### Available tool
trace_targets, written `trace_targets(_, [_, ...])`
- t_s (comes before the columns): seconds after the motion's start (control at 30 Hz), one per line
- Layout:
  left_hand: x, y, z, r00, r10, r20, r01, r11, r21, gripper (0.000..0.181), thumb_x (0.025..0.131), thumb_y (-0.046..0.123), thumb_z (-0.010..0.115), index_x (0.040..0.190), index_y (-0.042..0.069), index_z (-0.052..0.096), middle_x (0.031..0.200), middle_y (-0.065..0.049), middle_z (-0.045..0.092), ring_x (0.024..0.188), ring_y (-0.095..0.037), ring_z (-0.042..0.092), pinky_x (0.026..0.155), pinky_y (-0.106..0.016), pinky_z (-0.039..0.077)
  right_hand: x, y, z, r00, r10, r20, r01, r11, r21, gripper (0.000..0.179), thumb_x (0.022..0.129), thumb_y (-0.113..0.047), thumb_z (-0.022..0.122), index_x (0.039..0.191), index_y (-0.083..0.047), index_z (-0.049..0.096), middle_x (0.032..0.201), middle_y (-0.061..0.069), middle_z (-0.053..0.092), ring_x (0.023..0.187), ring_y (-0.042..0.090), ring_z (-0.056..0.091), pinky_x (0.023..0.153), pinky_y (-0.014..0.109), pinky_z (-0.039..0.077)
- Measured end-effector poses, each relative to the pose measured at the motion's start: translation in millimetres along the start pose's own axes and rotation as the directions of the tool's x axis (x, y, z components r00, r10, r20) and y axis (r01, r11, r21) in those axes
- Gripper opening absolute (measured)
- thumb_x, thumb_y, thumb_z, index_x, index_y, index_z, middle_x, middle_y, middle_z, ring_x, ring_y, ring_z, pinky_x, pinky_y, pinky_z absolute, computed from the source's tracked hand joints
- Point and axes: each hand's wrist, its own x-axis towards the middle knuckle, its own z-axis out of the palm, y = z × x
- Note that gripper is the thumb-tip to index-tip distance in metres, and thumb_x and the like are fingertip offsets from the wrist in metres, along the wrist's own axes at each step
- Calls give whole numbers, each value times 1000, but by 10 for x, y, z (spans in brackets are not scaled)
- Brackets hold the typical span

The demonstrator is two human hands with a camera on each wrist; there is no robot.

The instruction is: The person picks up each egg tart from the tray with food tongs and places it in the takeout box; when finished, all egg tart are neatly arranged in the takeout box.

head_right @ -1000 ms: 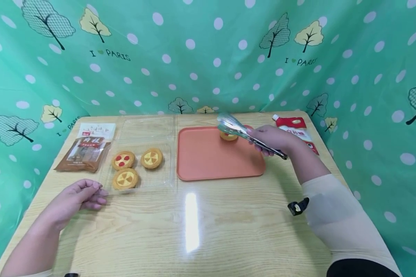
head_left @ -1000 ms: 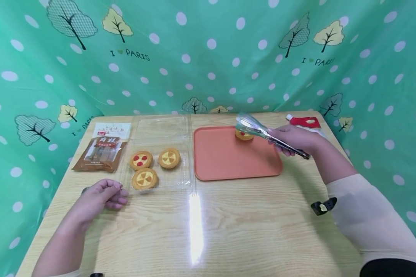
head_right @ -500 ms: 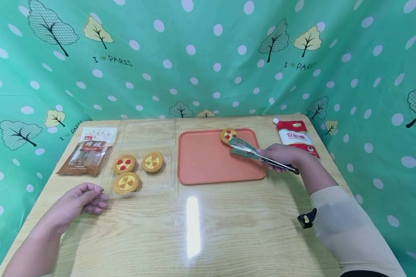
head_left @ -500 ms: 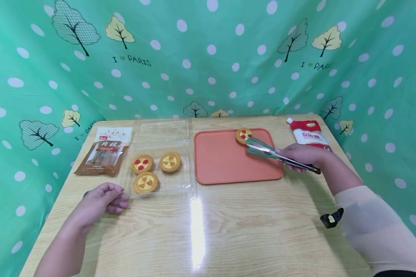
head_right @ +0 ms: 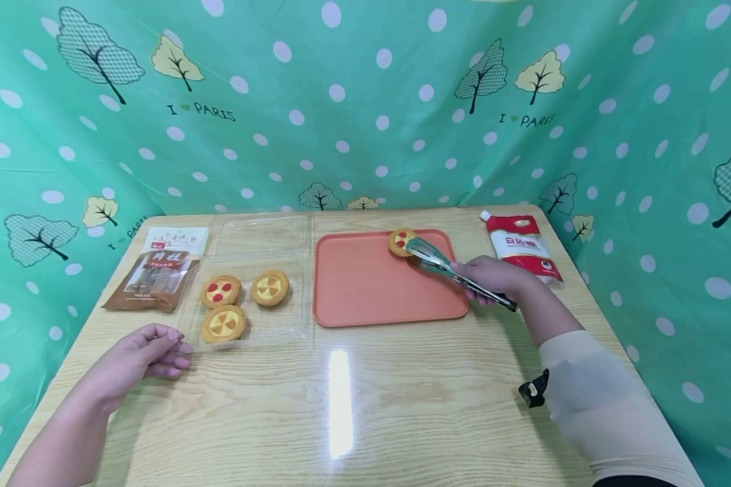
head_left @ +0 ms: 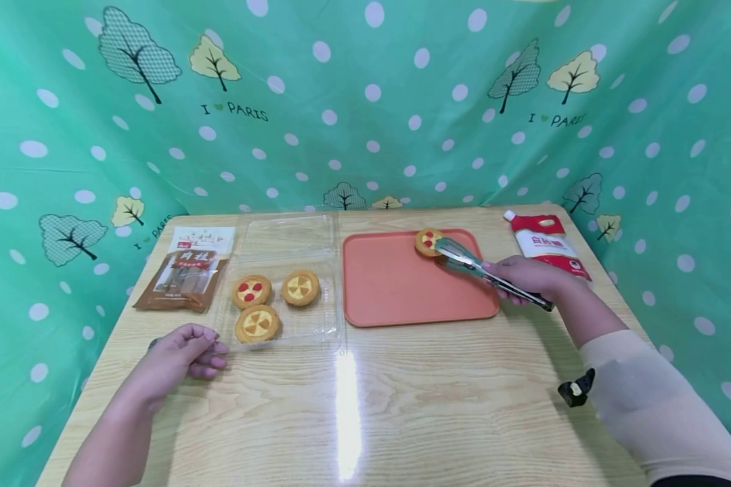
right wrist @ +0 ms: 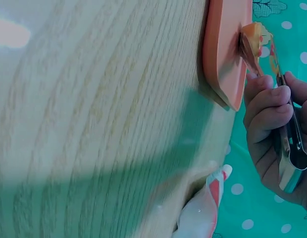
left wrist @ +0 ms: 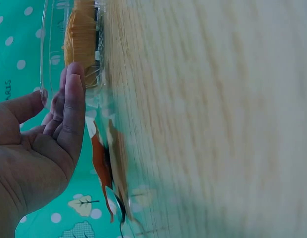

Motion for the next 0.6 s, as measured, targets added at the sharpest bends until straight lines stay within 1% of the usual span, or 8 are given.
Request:
trace_targets(0.23, [-6,13,-1,1000,7,-5,-7,1000,4,34,107,25,42,120,-6,45,113,-18,67,92,-23,71,80,-37,62,36,27,39,999,-16,-28,17,999,39,60,100,-55,44,113,2,57,80,11,62,61,20,57,54,27,50])
trace_targets(0.43, [-12,-10,7,1000,-8,-2,8,1000,5,33,106,24,43,121,-6,45,114,-20,67,93,-25,71,81,-39,62,83,110,129,1000,-13,-19,15,995,103,58,100,-54,45,114,1,58,80,11,64,59,17,57,52,25,51])
trace_targets(0.53, [-16,-14,10,1000,-14,-3,14,1000,5,33,106,23,42,122,-6,45,115,-20,66,93,-25,70,81,-39,62,102,133,153,999,-9,-31,13,992,129,56,100,-53,47,112,0,58,79,11,64,58,17,58,51,24,51])
trace_targets(0.6, [-21,-13,11,1000,-9,-6,9,1000,7,32,106,22,42,122,-6,45,116,-21,66,93,-26,70,81,-38,62,107,138,157,999,-19,-41,25,990,137,55,100,-51,47,112,1,58,78,10,64,57,17,57,50,24,50])
